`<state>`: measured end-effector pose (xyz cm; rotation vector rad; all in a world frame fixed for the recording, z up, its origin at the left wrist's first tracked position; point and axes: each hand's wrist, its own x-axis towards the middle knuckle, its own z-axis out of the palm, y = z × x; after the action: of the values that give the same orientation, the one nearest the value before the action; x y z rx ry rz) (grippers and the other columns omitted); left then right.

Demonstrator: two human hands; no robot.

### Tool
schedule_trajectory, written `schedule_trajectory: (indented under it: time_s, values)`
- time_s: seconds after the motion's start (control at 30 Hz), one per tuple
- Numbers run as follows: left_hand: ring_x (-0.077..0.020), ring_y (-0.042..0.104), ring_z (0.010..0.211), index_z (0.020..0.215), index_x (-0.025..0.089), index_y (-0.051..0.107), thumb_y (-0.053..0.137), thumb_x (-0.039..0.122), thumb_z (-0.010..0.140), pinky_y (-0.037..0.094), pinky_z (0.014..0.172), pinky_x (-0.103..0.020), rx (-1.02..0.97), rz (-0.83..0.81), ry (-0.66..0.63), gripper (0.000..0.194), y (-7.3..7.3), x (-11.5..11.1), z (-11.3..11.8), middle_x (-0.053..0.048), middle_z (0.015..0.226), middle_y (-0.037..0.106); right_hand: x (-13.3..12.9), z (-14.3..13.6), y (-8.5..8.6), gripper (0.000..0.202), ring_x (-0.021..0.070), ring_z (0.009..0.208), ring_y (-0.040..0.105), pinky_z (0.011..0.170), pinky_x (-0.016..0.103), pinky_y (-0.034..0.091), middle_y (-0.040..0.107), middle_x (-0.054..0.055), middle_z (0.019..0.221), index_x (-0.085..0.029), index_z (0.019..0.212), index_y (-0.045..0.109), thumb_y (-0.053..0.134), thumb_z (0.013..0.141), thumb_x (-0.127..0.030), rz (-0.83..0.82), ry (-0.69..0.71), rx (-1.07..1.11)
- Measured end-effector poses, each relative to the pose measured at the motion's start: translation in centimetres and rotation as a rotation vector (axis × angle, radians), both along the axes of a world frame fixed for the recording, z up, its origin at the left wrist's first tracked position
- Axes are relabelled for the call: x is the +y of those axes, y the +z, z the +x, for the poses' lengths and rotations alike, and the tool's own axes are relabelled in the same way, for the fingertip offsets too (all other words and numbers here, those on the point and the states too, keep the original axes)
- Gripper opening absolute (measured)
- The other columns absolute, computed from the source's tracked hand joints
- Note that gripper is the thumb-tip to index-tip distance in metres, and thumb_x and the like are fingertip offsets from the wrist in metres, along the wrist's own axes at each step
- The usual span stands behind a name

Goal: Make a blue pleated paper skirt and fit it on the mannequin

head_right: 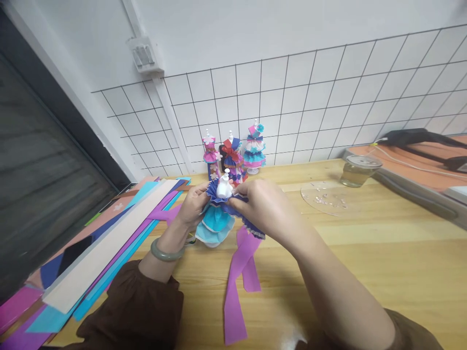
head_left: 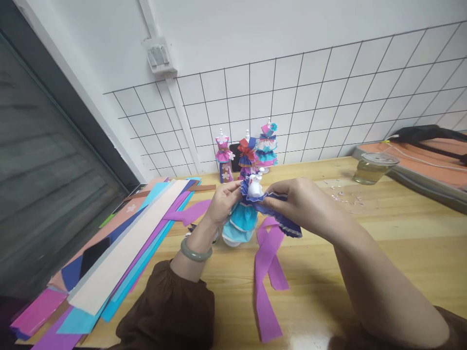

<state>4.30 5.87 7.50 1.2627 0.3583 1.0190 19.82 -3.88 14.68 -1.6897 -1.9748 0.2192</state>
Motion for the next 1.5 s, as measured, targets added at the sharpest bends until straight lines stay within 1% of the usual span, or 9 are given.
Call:
schedule_trajectory:
  time_s: [0.17, 0.3, 0.37, 0.47, 0.63, 0.87, 1.1, 1.37, 1.5]
  values:
    - [-0.0192, 0.062, 0.081, 0.087, 0.017, 0.071, 0.069, 0.045, 0.067, 0.048, 0.078, -0.032, 0.078, 0.01, 0.03, 0.034, 0.0, -0.2, -0.1, -0.004, 0.083, 0.069, -0.5, -0.3, 0.3, 0.035, 0.0108, 0.044, 0.046, 0.044, 0.025, 0.024, 0.056, 0.001, 0.05, -0.018, 0.063, 0.062, 0.049, 0.083, -0.044, -0.008, 0.044, 0.052]
    - [-0.0219, 0.059, 0.097, 0.091, 0.019, 0.07, 0.067, 0.048, 0.069, 0.046, 0.085, -0.032, 0.127, 0.102, 0.029, 0.037, -0.1, -0.5, 0.1, -0.005, 0.093, 0.069, -1.2, -0.2, 0.7, 0.037, 0.011, 0.043, 0.046, 0.044, 0.025, 0.026, 0.055, 0.0, 0.049, -0.018, 0.06, 0.059, 0.05, 0.082, -0.047, -0.015, 0.016, 0.076]
    - [-0.0221, 0.057, 0.103, 0.087, 0.018, 0.071, 0.066, 0.047, 0.07, 0.045, 0.087, -0.03, 0.151, 0.172, 0.062, 0.035, -0.1, -0.5, 0.2, -0.005, 0.099, 0.068, -1.3, 0.0, 0.7, 0.039, 0.0109, 0.043, 0.045, 0.043, 0.025, 0.025, 0.053, 0.0, 0.047, -0.018, 0.058, 0.057, 0.051, 0.082, -0.048, -0.027, 0.001, 0.065]
    - [-0.0208, 0.059, 0.094, 0.08, 0.015, 0.069, 0.067, 0.046, 0.07, 0.047, 0.08, -0.03, 0.177, 0.19, 0.115, 0.032, 0.0, -0.5, 0.2, -0.006, 0.094, 0.068, -1.2, 0.3, 0.7, 0.04, 0.0108, 0.043, 0.045, 0.042, 0.025, 0.024, 0.053, 0.0, 0.048, -0.018, 0.057, 0.054, 0.051, 0.081, -0.05, -0.043, -0.004, 0.062]
    - [-0.014, 0.059, 0.073, 0.082, 0.015, 0.062, 0.074, 0.035, 0.063, 0.046, 0.069, -0.025, 0.169, 0.161, 0.191, 0.03, 0.9, -1.0, 0.1, -0.002, 0.075, 0.065, -1.1, 0.5, 0.6, 0.039, 0.011, 0.043, 0.046, 0.042, 0.024, 0.025, 0.055, 0.0, 0.048, -0.019, 0.059, 0.055, 0.05, 0.082, -0.05, -0.076, -0.021, 0.092]
    - [-0.0122, 0.056, 0.072, 0.08, 0.015, 0.059, 0.066, 0.034, 0.073, 0.044, 0.068, -0.024, 0.261, 0.282, 0.134, 0.021, 2.3, -1.7, -0.6, -0.001, 0.076, 0.061, -0.5, 1.2, 0.4, 0.04, 0.0099, 0.04, 0.044, 0.04, 0.024, 0.027, 0.055, 0.0, 0.047, -0.018, 0.06, 0.055, 0.049, 0.081, -0.052, -0.075, -0.068, 0.068]
    - [-0.014, 0.057, 0.082, 0.092, 0.015, 0.056, 0.07, 0.033, 0.069, 0.044, 0.075, -0.026, 0.265, 0.255, 0.105, 0.032, 2.0, -1.9, -0.3, -0.004, 0.088, 0.062, -0.2, 1.4, 0.3, 0.04, 0.0098, 0.042, 0.044, 0.04, 0.023, 0.028, 0.052, -0.001, 0.048, -0.019, 0.062, 0.056, 0.05, 0.081, -0.053, -0.075, -0.039, 0.066]
    - [-0.0121, 0.055, 0.076, 0.089, 0.015, 0.057, 0.068, 0.038, 0.071, 0.042, 0.067, -0.023, 0.235, 0.223, 0.103, 0.031, 2.0, -2.1, -0.1, -0.002, 0.082, 0.059, -0.6, 1.1, 0.7, 0.035, 0.0089, 0.042, 0.044, 0.039, 0.021, 0.029, 0.05, -0.003, 0.049, -0.02, 0.065, 0.057, 0.052, 0.08, -0.05, -0.153, 0.028, 0.128]
    - [-0.0118, 0.055, 0.078, 0.092, 0.017, 0.055, 0.07, 0.036, 0.07, 0.043, 0.068, -0.023, 0.226, 0.182, 0.037, 0.032, 1.8, -1.8, -0.3, -0.002, 0.084, 0.059, -0.7, 1.1, 0.8, 0.036, 0.0089, 0.042, 0.044, 0.038, 0.021, 0.028, 0.05, -0.002, 0.048, -0.019, 0.065, 0.057, 0.051, 0.081, -0.051, -0.171, 0.08, 0.183]
